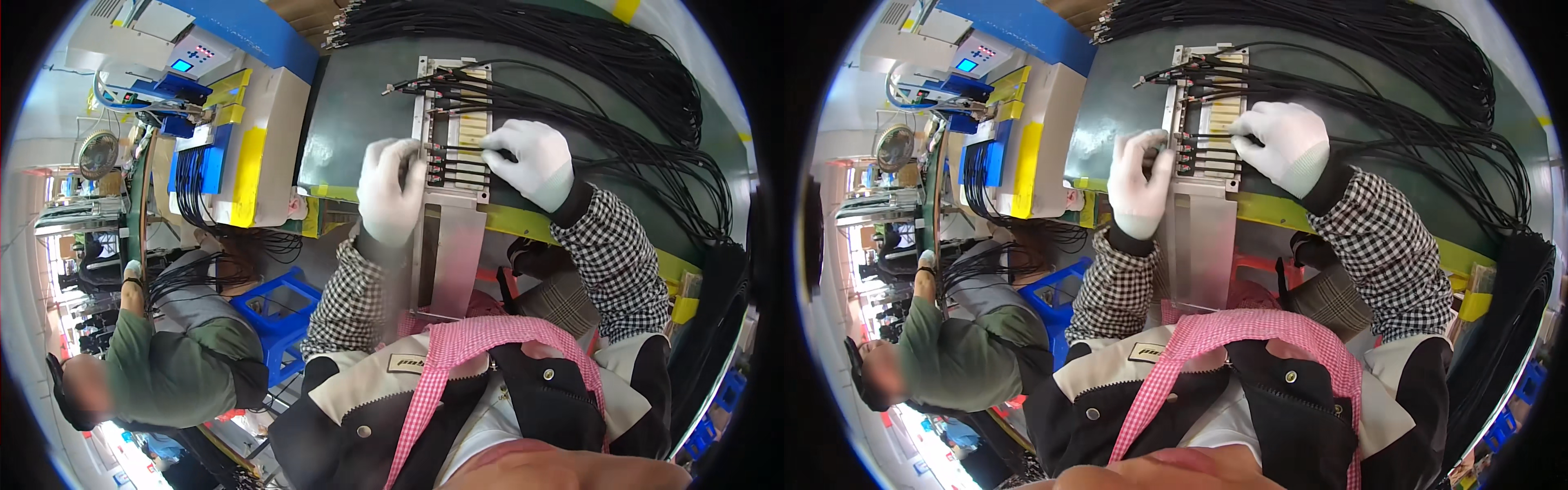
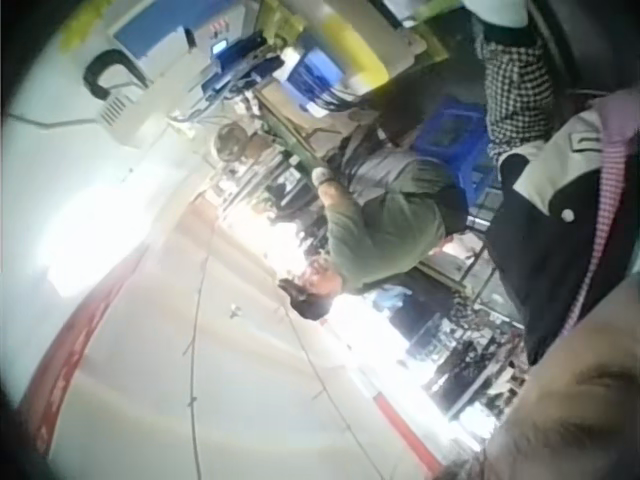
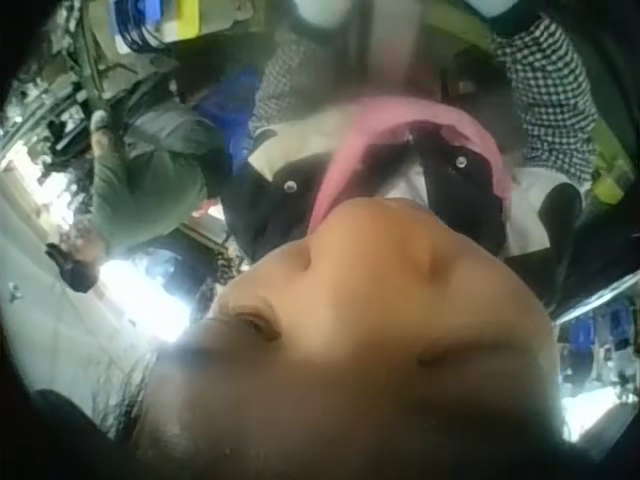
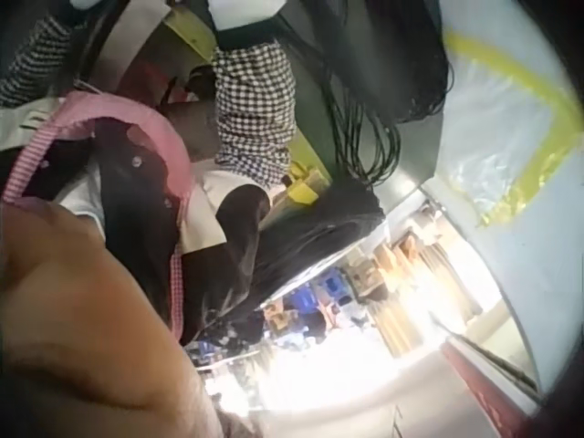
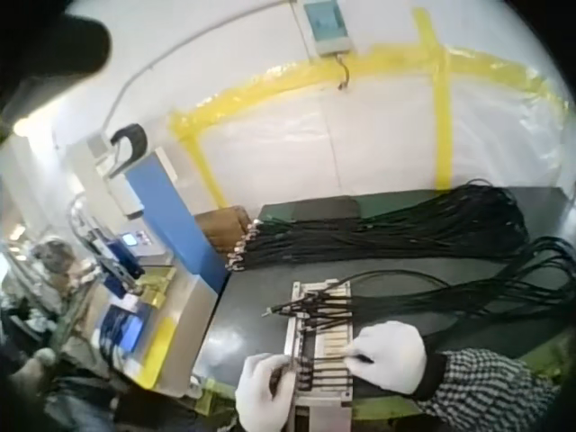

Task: Manually inserting individual black wires into a connector assembly jig.

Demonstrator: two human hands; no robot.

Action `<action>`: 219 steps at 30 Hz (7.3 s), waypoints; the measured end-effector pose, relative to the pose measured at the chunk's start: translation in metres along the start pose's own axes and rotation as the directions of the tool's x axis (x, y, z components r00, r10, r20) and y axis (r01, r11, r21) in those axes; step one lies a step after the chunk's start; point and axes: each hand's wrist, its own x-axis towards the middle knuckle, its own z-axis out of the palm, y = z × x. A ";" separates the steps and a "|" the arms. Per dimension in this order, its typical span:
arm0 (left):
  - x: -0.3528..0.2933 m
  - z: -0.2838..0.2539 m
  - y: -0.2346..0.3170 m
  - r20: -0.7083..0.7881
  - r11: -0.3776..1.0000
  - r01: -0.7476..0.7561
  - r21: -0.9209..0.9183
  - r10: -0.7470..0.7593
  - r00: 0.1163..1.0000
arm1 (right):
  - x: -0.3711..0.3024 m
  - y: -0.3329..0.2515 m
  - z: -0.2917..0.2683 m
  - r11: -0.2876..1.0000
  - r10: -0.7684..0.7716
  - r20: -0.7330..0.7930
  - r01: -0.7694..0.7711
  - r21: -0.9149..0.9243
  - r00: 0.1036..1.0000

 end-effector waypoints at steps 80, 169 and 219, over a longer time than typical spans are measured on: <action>0.063 0.019 -0.004 0.158 0.954 -0.269 0.130 0.248 0.956 | 0.025 0.037 0.001 0.814 -0.207 -0.171 0.073 -0.577 0.963; 0.036 0.015 -0.005 0.060 0.996 -0.090 0.004 0.090 0.994 | 0.010 0.010 -0.004 0.942 0.335 0.083 -0.331 -0.064 0.938; 0.078 0.044 -0.028 -0.046 0.937 -0.262 0.232 0.279 0.959 | 0.041 0.040 0.015 0.845 -0.125 -0.227 -0.016 -0.535 0.966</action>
